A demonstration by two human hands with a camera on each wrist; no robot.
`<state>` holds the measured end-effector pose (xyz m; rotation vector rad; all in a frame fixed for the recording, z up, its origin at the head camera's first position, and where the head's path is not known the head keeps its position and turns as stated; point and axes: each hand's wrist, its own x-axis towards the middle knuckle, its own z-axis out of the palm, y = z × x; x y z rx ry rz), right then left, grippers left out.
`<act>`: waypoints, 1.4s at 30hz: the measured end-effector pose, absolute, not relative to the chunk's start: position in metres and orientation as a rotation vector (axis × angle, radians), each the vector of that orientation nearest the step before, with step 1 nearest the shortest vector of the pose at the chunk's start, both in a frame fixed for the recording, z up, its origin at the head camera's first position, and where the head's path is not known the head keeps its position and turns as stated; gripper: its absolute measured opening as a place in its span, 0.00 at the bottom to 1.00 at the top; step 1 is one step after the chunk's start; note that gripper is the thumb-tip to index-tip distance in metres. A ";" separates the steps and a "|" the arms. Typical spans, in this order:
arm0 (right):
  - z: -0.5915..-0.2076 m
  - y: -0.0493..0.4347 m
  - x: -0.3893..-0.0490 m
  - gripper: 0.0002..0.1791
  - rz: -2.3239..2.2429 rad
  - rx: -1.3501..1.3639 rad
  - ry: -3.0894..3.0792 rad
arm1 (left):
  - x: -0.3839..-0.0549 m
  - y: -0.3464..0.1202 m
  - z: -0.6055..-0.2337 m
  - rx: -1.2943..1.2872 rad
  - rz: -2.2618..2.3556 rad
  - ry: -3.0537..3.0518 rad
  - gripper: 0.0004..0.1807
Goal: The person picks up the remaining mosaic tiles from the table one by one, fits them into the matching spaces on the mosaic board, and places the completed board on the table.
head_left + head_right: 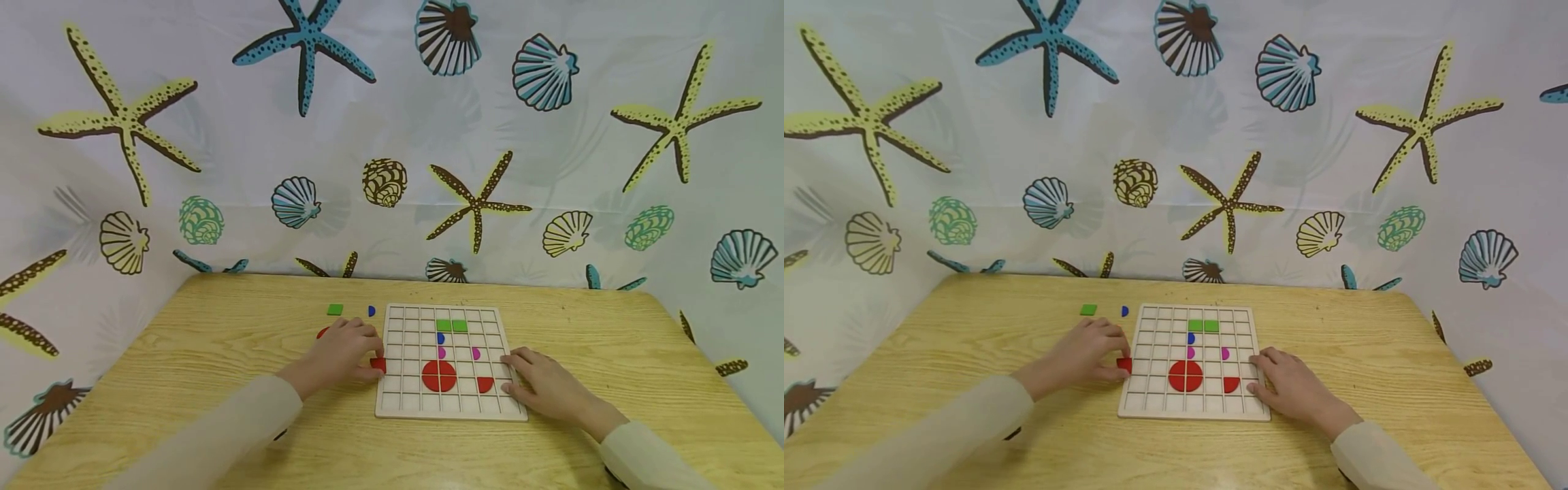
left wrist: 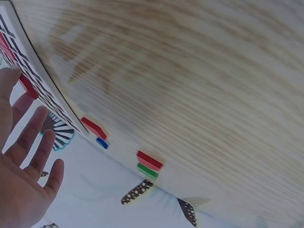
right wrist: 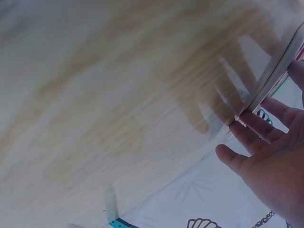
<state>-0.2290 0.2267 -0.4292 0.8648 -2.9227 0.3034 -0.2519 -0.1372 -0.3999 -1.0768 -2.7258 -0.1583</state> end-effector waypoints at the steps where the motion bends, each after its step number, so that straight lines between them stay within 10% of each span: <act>1: -0.429 0.227 -0.229 0.25 0.302 0.865 -2.922 | -0.252 -0.134 -0.400 -1.075 -0.172 -2.740 0.13; 42: -0.428 0.226 -0.230 0.25 0.302 0.849 -2.936 | -0.248 -0.018 -0.401 -1.155 -0.127 -2.772 0.15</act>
